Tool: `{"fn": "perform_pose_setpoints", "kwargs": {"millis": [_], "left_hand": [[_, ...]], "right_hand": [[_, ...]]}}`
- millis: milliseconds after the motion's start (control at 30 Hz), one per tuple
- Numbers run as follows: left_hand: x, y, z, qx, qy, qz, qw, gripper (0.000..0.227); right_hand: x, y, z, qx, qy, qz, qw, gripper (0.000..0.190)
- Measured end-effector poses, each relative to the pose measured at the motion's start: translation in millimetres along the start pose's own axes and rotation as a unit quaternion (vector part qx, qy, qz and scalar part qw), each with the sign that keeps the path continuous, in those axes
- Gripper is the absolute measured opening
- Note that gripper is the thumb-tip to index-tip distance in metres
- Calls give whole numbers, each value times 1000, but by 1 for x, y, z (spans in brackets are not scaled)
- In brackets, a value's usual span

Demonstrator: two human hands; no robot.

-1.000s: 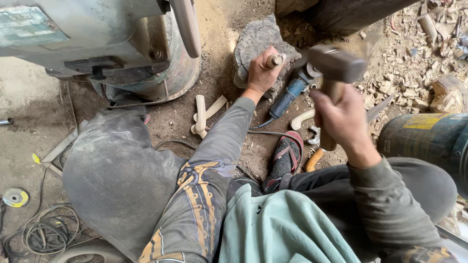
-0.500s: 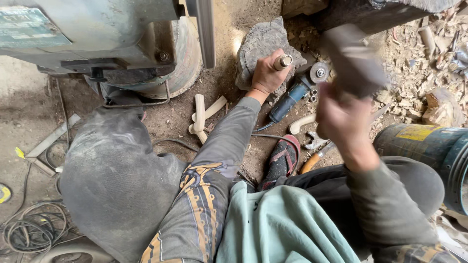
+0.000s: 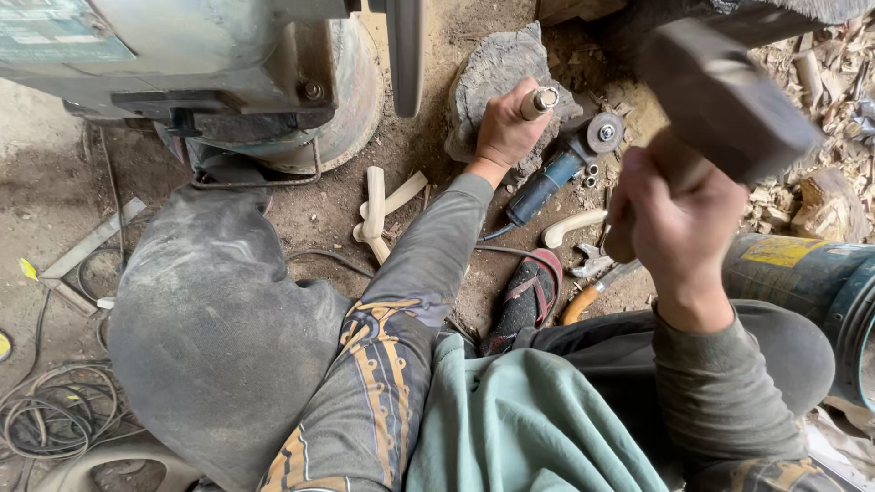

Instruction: The person shapes a wooden handle using a bench grinder, then inserts a metal ferrule and hammers it into place. They use an angle grinder to smooth the metal and wood, and a file to refine the edges. The person repeats the process on a second handle, finishing with the bench grinder.

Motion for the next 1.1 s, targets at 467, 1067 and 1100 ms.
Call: {"fn": "perform_pose_setpoints", "kwargs": {"millis": [467, 1067, 1100], "left_hand": [[-15, -9, -1, 9, -25, 84, 996, 20], [-2, -1, 4, 10, -1, 13, 1000, 23], [-5, -2, 4, 10, -8, 25, 1000, 24]], "right_hand": [[8, 11, 5, 70, -14, 33, 997, 19], [-10, -13, 22, 50, 58, -2, 997, 41], [4, -12, 18, 32, 108, -32, 993, 41]]}}
Point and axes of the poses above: each hand's wrist, its own y-axis towards the middle knuckle, its own z-axis out of the palm, x = y × z, the point moved 10 cm from there along y, towards the middle knuckle, and after that the axes turned 14 degrees about -x, right-handed, at the moved point
